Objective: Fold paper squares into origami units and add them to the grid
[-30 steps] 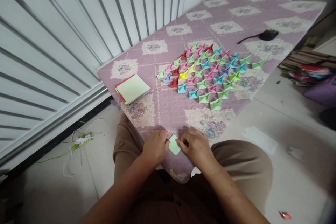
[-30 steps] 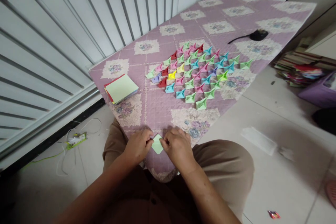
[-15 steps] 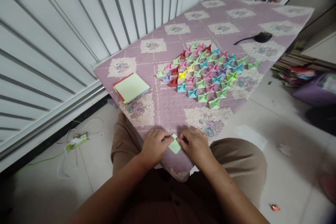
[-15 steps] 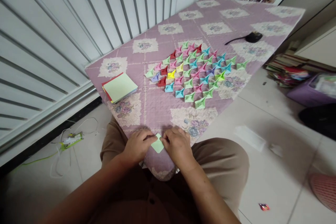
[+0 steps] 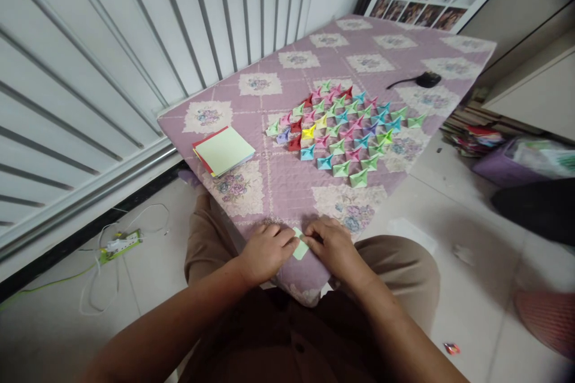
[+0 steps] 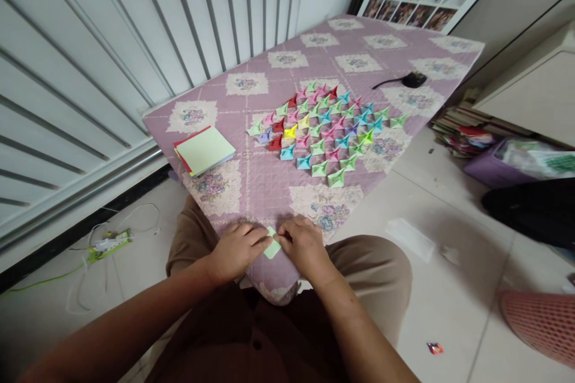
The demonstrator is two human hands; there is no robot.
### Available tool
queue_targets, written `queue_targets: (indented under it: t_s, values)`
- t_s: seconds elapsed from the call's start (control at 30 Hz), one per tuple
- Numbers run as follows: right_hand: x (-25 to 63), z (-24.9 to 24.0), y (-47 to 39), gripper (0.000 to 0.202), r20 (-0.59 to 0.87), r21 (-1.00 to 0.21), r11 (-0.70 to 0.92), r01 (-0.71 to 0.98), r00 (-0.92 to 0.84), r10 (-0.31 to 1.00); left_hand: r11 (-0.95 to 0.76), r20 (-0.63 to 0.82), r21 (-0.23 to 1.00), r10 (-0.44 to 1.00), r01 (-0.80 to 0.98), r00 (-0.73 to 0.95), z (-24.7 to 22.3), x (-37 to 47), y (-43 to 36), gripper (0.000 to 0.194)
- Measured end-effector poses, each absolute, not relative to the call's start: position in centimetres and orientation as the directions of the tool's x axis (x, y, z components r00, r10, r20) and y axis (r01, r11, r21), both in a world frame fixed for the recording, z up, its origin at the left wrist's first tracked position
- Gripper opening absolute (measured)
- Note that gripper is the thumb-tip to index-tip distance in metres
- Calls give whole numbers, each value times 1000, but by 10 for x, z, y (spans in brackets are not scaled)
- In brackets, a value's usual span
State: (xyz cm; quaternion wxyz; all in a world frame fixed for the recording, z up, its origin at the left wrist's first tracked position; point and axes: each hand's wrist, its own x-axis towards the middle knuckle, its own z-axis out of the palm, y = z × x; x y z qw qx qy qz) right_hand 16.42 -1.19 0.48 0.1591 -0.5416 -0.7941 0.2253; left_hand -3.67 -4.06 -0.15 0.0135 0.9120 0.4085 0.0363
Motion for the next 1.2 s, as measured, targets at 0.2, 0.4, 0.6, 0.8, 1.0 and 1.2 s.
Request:
queue_targets:
  t_s: [0.2,0.4,0.6,0.8,1.0,1.2]
  values:
    - [164,13,-9,9,-97,-432,276,858,-349,932,-694,62,52,720,718,691,0,-42,-39,29]
    - [163,21,-6,17,-150,-339,231,912,-294,944,-724,101,73,690,686,717,-4,-51,-39,29]
    - [167,22,-6,20,-178,-342,196,919,-268,947,-749,192,137,662,648,724,-10,-61,-41,26]
    - [172,21,1,15,-251,-387,220,895,-332,909,-765,255,231,644,602,721,-20,-69,-39,27]
    - [173,23,11,17,-265,-400,282,872,-405,875,-760,306,238,649,604,697,-23,-66,-33,24]
    - [173,25,12,15,-241,-411,294,863,-414,878,-770,223,107,635,629,740,-13,-58,-29,23]
